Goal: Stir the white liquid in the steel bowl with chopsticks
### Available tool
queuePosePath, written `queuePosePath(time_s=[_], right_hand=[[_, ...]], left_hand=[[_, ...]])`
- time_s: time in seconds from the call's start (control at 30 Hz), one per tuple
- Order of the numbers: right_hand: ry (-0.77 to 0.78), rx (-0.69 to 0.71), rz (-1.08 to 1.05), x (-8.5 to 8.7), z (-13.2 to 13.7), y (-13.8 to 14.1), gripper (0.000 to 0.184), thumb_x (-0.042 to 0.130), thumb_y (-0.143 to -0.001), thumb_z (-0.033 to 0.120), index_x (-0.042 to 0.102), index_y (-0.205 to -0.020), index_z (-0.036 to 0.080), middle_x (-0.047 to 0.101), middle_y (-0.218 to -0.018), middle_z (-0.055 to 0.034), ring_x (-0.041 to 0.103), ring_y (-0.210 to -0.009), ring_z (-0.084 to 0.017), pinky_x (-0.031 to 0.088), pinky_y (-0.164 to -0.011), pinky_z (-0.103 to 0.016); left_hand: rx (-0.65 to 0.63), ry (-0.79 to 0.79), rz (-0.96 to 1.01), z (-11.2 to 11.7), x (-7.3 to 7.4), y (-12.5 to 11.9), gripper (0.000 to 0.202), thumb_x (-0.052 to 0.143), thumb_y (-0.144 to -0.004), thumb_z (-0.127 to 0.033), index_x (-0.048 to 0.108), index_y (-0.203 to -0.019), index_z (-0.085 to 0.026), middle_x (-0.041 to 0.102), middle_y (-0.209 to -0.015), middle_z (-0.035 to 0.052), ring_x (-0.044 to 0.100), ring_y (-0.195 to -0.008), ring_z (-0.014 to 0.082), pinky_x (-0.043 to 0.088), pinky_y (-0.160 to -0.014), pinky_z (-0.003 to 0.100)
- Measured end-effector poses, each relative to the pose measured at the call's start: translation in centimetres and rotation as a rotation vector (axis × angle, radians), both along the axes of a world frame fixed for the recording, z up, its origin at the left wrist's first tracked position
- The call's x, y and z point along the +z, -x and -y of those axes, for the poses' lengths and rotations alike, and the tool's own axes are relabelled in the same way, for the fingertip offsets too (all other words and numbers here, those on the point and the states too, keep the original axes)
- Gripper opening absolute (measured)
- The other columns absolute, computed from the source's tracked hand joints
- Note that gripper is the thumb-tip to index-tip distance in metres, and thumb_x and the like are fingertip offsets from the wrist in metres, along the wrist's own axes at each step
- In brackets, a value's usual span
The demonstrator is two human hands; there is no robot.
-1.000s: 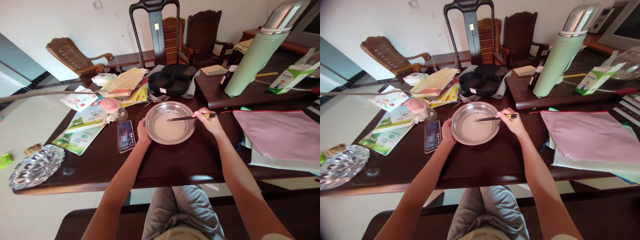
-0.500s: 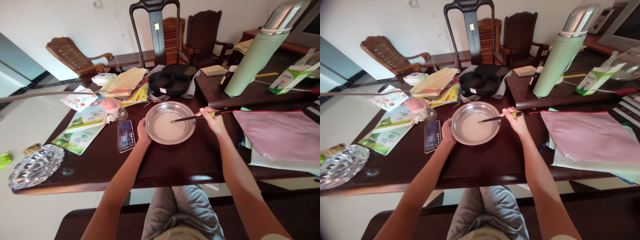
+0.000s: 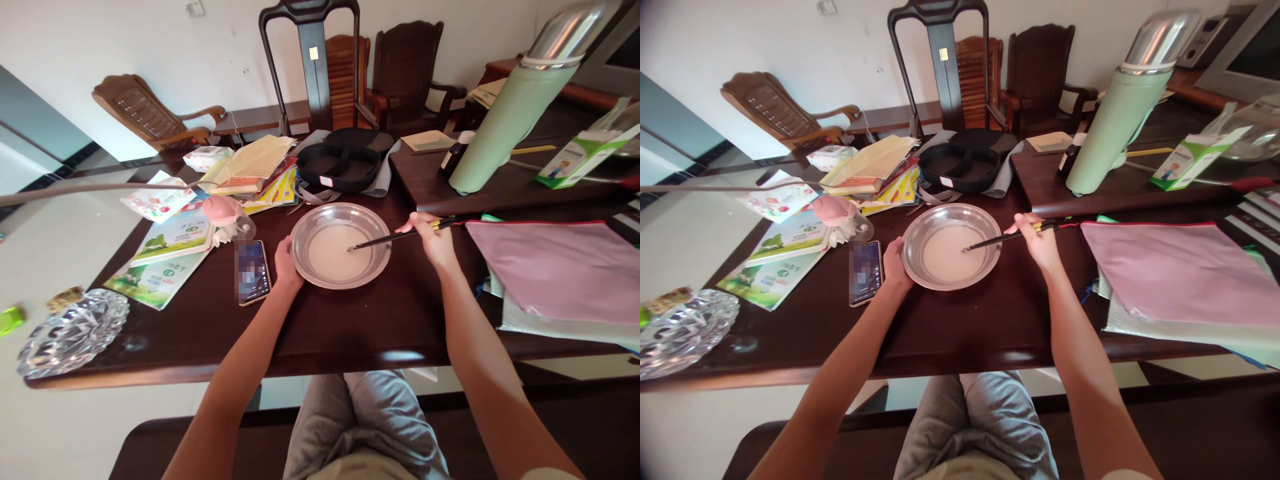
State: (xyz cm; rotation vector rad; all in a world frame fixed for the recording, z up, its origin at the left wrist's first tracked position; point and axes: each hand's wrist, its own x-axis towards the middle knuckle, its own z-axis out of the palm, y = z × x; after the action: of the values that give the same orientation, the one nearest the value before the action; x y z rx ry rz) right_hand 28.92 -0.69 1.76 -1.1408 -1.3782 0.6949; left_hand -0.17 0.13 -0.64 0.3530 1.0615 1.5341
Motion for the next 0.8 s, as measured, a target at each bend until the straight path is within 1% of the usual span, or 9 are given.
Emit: queuePosePath(time_s=[0.07,0.2,0.3,0.37,0.43,0.53,0.67,0.73,0.8], right_hand=[[0.03,0.061,-0.023,0.1,0.1,0.1,0.052,0.065,-0.085,0.072,0.07,-0.062,0.026,0.073,-0.067,-0.003,0.072,-0.073,-0.023,0.056,-0.085,-0.041],[0.019,0.196,0.112,0.0,0.1,1.3,0.049,0.066,-0.085,0.071,0.077,-0.072,0.026,0.079,-0.08,-0.0053,0.073,-0.085,-0.025,0.055,-0.085,-0.04],[-0.024,0.121,0.156,-0.3,-0.1,1.3,0.046,0.065,-0.086,0.07,0.079,-0.078,0.027,0.079,-0.084,-0.005,0.071,-0.086,-0.025,0.054,-0.085,-0.04],[-0.038,0.028,0.099,-0.3,-0.2,0.6,0.047,0.065,-0.086,0.07,0.077,-0.074,0.026,0.077,-0.077,-0.0039,0.071,-0.082,-0.024,0.054,-0.086,-0.041],[-0.021,-0.01,0.009,-0.2,-0.2,0.1,0.051,0.064,-0.085,0.072,0.072,-0.065,0.026,0.073,-0.069,-0.0029,0.071,-0.076,-0.024,0.055,-0.086,-0.041],[0.03,0.067,-0.017,-0.1,0.0,0.2,0.052,0.064,-0.085,0.072,0.07,-0.063,0.025,0.073,-0.068,-0.0034,0.072,-0.074,-0.024,0.056,-0.085,-0.041],[0.006,0.174,0.122,-0.2,0.0,1.2,0.047,0.065,-0.085,0.071,0.077,-0.074,0.026,0.078,-0.081,-0.0046,0.072,-0.085,-0.024,0.055,-0.085,-0.04],[-0.023,0.125,0.15,-0.3,-0.1,1.1,0.046,0.065,-0.085,0.071,0.078,-0.077,0.027,0.079,-0.083,-0.0042,0.072,-0.086,-0.024,0.055,-0.086,-0.04],[-0.034,0.033,0.109,-0.3,-0.2,0.6,0.048,0.064,-0.086,0.072,0.076,-0.073,0.027,0.077,-0.078,-0.0036,0.071,-0.083,-0.024,0.055,-0.088,-0.042]], left_hand=[[0.0,0.003,0.007,0.0,0.0,0.0,0.021,0.068,-0.077,-0.038,0.065,-0.071,-0.019,0.066,-0.067,0.0012,0.065,-0.072,0.0197,0.053,-0.077,0.031],[0.009,0.011,-0.001,-0.1,-0.1,0.0,0.022,0.069,-0.078,-0.039,0.064,-0.071,-0.019,0.067,-0.068,0.001,0.066,-0.071,0.0201,0.052,-0.077,0.032],[0.005,0.018,-0.004,-0.1,-0.1,0.0,0.021,0.067,-0.079,-0.039,0.064,-0.071,-0.019,0.067,-0.067,0.0008,0.064,-0.069,0.0195,0.052,-0.075,0.032],[0.004,0.02,0.0,0.0,0.0,0.0,0.02,0.065,-0.08,-0.037,0.064,-0.07,-0.019,0.067,-0.067,0.0009,0.063,-0.067,0.0184,0.052,-0.074,0.031],[0.004,0.019,0.003,0.0,0.1,0.0,0.019,0.063,-0.081,-0.034,0.064,-0.07,-0.019,0.067,-0.067,0.001,0.063,-0.068,0.0181,0.052,-0.074,0.03],[0.009,0.019,0.002,0.0,0.2,0.0,0.019,0.063,-0.081,-0.034,0.064,-0.07,-0.019,0.067,-0.066,0.0005,0.063,-0.068,0.0178,0.052,-0.074,0.03],[0.011,0.017,0.003,0.0,0.1,0.0,0.022,0.065,-0.081,-0.036,0.062,-0.067,-0.019,0.065,-0.065,0.0001,0.061,-0.063,0.0161,0.052,-0.071,0.029],[0.004,0.015,0.004,0.0,0.0,0.1,0.022,0.067,-0.08,-0.037,0.062,-0.067,-0.019,0.065,-0.065,0.0,0.06,-0.063,0.0159,0.051,-0.071,0.028],[0.003,0.015,0.005,0.0,0.0,0.1,0.023,0.068,-0.079,-0.038,0.062,-0.067,-0.02,0.065,-0.064,-0.0002,0.06,-0.063,0.016,0.051,-0.071,0.028]])
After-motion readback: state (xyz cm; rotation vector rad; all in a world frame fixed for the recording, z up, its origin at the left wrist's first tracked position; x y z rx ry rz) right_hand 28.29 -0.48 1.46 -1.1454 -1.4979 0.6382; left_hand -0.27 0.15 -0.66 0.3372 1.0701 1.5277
